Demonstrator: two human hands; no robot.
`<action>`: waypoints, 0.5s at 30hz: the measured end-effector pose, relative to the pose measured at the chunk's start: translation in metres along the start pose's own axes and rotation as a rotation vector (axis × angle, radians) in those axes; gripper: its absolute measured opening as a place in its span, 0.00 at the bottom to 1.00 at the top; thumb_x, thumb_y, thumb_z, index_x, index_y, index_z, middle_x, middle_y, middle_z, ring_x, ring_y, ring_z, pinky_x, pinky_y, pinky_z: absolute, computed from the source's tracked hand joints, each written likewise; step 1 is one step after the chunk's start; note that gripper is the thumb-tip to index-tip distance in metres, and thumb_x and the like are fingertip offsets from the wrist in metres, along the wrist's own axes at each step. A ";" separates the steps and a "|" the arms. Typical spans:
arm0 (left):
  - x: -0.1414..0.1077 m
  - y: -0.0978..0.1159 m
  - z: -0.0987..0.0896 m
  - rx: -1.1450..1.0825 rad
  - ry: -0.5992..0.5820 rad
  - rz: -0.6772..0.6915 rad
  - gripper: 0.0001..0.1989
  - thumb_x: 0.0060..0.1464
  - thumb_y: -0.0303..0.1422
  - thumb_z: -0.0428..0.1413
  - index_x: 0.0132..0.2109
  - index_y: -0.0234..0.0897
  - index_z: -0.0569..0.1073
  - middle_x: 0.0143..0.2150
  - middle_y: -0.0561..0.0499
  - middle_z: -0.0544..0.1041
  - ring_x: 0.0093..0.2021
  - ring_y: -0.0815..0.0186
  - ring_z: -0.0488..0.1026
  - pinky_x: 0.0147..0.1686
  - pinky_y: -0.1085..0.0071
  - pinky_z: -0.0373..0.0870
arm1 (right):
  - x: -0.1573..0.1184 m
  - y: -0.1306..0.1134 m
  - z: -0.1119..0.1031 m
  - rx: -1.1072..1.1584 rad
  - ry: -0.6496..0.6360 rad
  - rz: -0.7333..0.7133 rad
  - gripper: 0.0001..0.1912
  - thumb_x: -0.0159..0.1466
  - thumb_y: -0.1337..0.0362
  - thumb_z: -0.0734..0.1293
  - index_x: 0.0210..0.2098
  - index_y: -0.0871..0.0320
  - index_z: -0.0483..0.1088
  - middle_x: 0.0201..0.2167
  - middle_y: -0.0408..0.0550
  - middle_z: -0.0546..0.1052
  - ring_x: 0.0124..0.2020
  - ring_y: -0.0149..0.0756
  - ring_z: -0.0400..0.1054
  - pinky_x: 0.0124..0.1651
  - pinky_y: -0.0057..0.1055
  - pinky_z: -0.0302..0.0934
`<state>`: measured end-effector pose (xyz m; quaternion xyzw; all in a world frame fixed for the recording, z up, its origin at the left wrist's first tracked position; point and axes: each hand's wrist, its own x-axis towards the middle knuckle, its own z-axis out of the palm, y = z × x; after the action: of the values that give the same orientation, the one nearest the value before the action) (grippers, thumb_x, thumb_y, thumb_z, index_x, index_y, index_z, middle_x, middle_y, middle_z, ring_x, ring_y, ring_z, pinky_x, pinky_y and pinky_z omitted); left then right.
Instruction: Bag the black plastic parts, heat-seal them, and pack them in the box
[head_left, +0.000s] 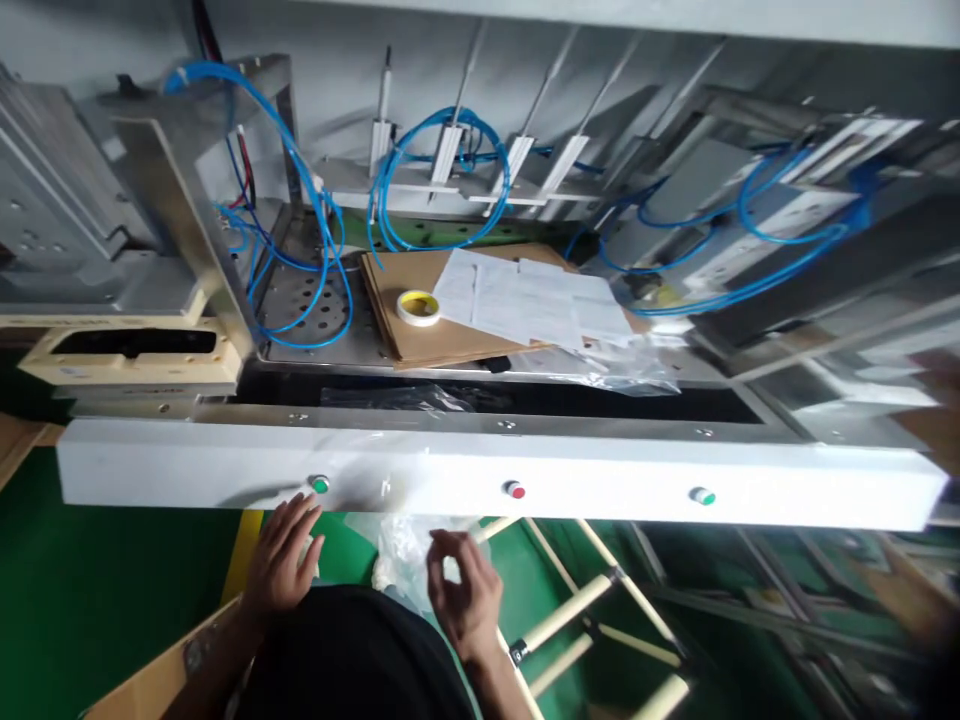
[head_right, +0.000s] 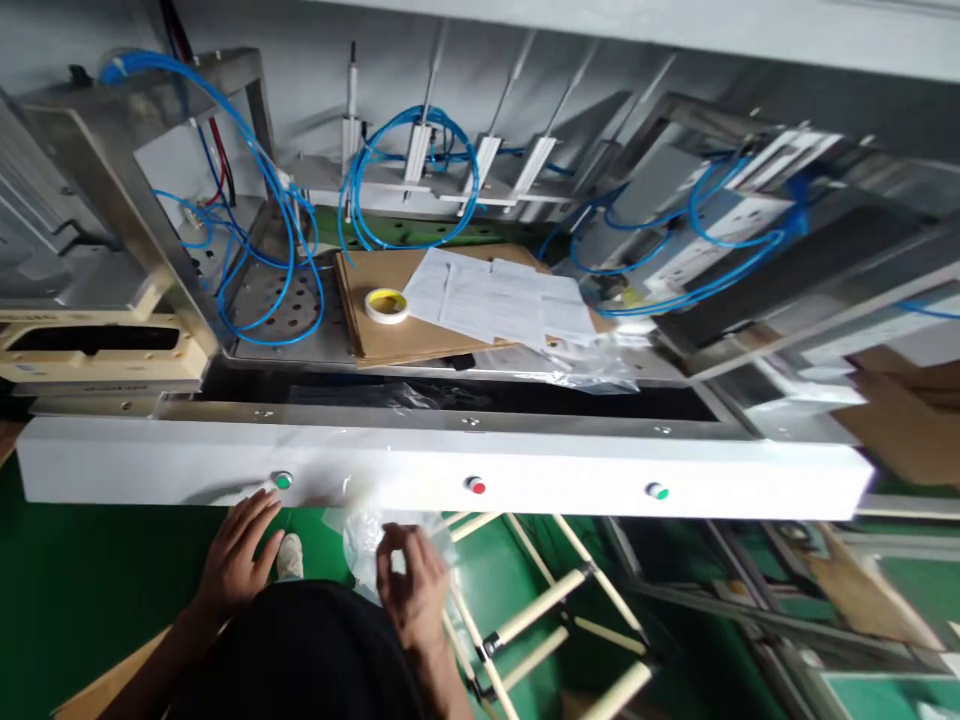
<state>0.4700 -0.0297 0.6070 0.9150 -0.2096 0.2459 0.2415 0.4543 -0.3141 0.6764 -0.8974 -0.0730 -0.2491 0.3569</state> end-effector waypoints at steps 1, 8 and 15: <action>0.002 0.004 0.001 0.017 -0.013 0.011 0.23 0.68 0.31 0.54 0.68 0.40 0.68 0.62 0.39 0.78 0.62 0.49 0.77 0.59 0.50 0.77 | -0.002 0.017 -0.011 -0.080 0.072 0.071 0.09 0.74 0.63 0.61 0.41 0.54 0.74 0.31 0.47 0.77 0.29 0.37 0.74 0.33 0.32 0.69; -0.006 0.024 0.008 0.137 0.051 -0.042 0.28 0.67 0.32 0.59 0.71 0.42 0.65 0.61 0.38 0.79 0.61 0.45 0.77 0.61 0.45 0.75 | -0.016 0.134 -0.083 -0.445 0.378 0.443 0.22 0.72 0.48 0.61 0.47 0.59 0.77 0.40 0.57 0.80 0.39 0.46 0.75 0.43 0.41 0.71; -0.016 0.042 0.015 0.232 0.022 -0.124 0.34 0.66 0.38 0.59 0.74 0.43 0.59 0.63 0.35 0.77 0.56 0.41 0.79 0.52 0.46 0.76 | 0.014 0.261 -0.169 -0.565 0.566 0.619 0.32 0.67 0.52 0.59 0.58 0.71 0.72 0.50 0.72 0.77 0.51 0.55 0.71 0.54 0.49 0.66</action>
<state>0.4415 -0.0672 0.6005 0.9453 -0.1202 0.2630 0.1509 0.4801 -0.6212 0.6305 -0.8357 0.3662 -0.3753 0.1631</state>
